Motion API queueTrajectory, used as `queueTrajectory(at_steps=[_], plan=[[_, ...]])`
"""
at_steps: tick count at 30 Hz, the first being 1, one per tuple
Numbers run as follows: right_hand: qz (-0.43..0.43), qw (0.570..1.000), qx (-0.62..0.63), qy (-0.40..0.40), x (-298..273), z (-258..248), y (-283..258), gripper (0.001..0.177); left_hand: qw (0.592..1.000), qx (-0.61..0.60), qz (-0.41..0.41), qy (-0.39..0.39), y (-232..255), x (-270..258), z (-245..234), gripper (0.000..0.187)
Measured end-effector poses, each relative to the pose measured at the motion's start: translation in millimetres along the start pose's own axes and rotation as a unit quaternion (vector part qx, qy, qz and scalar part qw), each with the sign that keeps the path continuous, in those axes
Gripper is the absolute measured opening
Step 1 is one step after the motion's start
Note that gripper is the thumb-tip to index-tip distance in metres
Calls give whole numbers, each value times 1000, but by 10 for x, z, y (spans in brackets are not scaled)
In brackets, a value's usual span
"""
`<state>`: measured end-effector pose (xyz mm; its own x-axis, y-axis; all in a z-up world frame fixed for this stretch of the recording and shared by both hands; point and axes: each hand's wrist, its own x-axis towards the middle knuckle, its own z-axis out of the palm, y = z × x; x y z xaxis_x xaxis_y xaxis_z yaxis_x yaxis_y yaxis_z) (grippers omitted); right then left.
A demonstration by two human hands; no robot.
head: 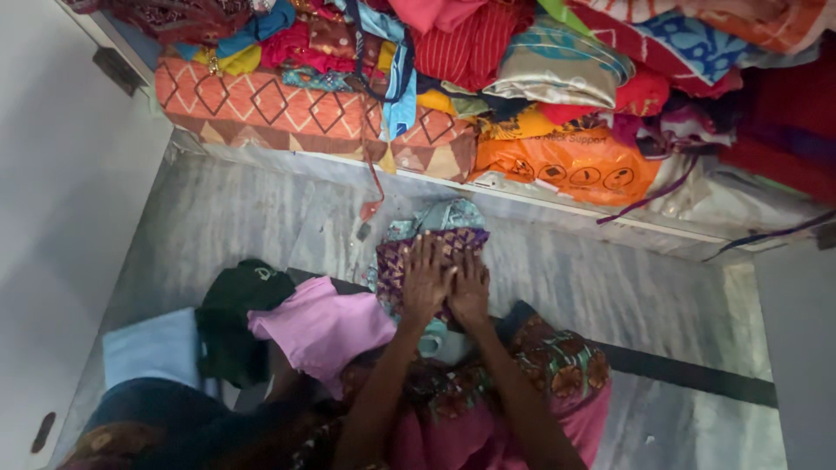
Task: The person sits on the floor and folds two garments by hand. First, a pink patterned top is smoothed and folded into a compact rectangle. Then a purple patterned cloth is unfolded, smoothed, and folded similarly. The folded items are placed on a small pile on the floor.
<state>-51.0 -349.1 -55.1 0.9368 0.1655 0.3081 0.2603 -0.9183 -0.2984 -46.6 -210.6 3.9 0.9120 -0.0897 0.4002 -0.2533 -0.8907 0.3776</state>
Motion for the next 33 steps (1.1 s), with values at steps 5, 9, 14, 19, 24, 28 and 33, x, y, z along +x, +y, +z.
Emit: queueTrajectory(at_steps=[5,9,14,19,24,28,33], plan=[[5,1000,29,-2,-84,-196,-44,66,1000,28,-1,10,-163,10,-128,71],[-1,999,38,11,-132,-221,-70,67,993,66,-89,-30,-436,93,-277,68],[-12,998,58,6,-111,-201,-49,69,986,96,-134,17,-703,153,-494,66],[26,998,40,31,-76,-173,-151,70,994,74,-57,-62,-325,6,-481,76],[-36,996,71,43,-59,-100,-171,79,998,-7,56,-4,226,-18,-84,73],[-3,998,35,-55,-71,-65,-90,76,999,20,27,-9,8,17,45,75],[-15,1000,10,-19,-72,1,-154,69,996,82,25,-4,-366,8,3,74]])
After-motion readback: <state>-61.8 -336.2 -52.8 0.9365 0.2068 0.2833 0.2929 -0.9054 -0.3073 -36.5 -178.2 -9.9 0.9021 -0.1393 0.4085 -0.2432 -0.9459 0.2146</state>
